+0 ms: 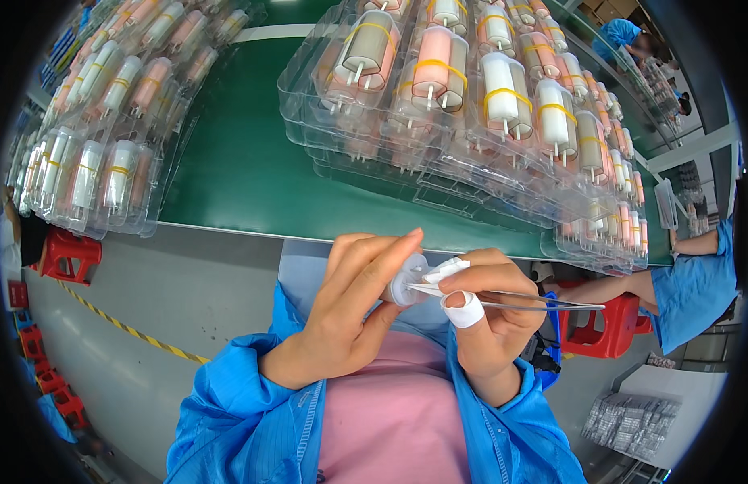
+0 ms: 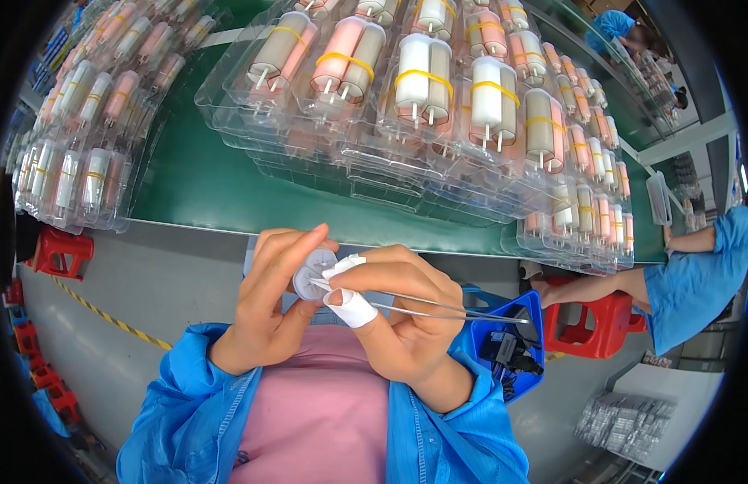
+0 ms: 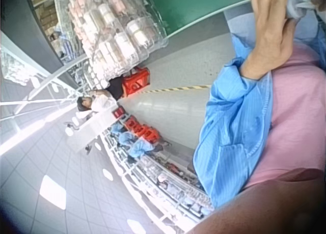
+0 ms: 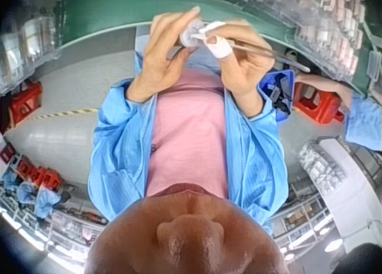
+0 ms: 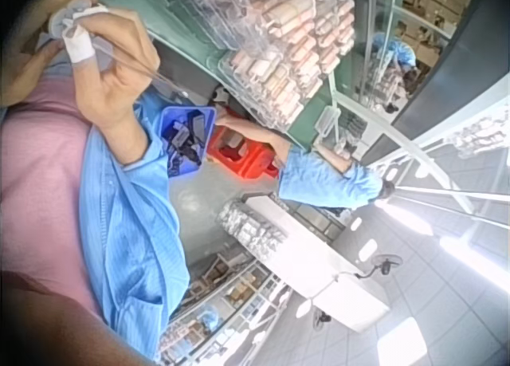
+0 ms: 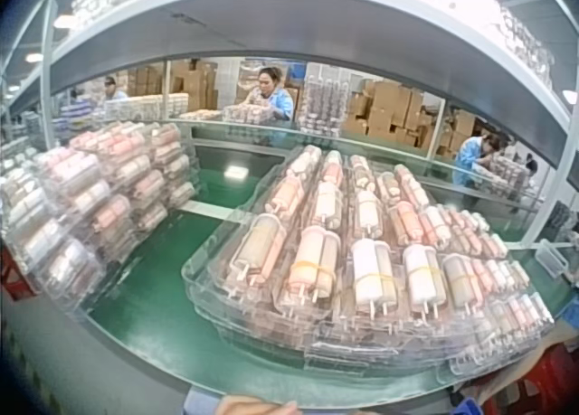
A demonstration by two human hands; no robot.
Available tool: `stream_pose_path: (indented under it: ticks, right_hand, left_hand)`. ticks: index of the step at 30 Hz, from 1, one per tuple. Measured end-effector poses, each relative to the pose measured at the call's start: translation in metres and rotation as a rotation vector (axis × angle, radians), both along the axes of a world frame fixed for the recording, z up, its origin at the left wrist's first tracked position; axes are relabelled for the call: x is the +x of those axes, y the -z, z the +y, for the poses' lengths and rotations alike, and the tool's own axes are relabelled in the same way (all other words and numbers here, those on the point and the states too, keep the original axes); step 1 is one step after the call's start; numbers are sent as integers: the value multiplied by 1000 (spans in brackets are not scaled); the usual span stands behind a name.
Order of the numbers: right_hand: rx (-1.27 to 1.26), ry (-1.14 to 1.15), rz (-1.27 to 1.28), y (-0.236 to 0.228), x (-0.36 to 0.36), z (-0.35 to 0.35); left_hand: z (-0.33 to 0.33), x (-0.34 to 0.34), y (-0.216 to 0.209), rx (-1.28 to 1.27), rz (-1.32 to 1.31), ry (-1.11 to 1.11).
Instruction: Assemble small plastic electronic components using tweezers on a factory line.
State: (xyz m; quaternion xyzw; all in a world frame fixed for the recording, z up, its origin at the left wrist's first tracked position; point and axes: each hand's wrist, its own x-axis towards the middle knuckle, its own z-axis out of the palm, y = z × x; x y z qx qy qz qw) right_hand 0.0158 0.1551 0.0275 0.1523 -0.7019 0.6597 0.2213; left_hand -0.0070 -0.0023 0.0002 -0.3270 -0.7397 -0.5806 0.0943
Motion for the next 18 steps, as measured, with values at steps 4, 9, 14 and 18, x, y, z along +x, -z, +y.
stream_pose_path:
  ticks: [4,9,14,18]
  right_hand:
    - [14,12,26,0,-1,1]
    - [19,4,25,-1,0,1]
    - [61,16,26,-1,0,0]
    - [198,15,57,-1,-3,2]
  left_hand:
    - [0,0,0,13,6,3]
    - [0,-1,-1,21,7,15]
    - [0,-1,0,15,13,10]
    - [0,0,4,17,-31,2]
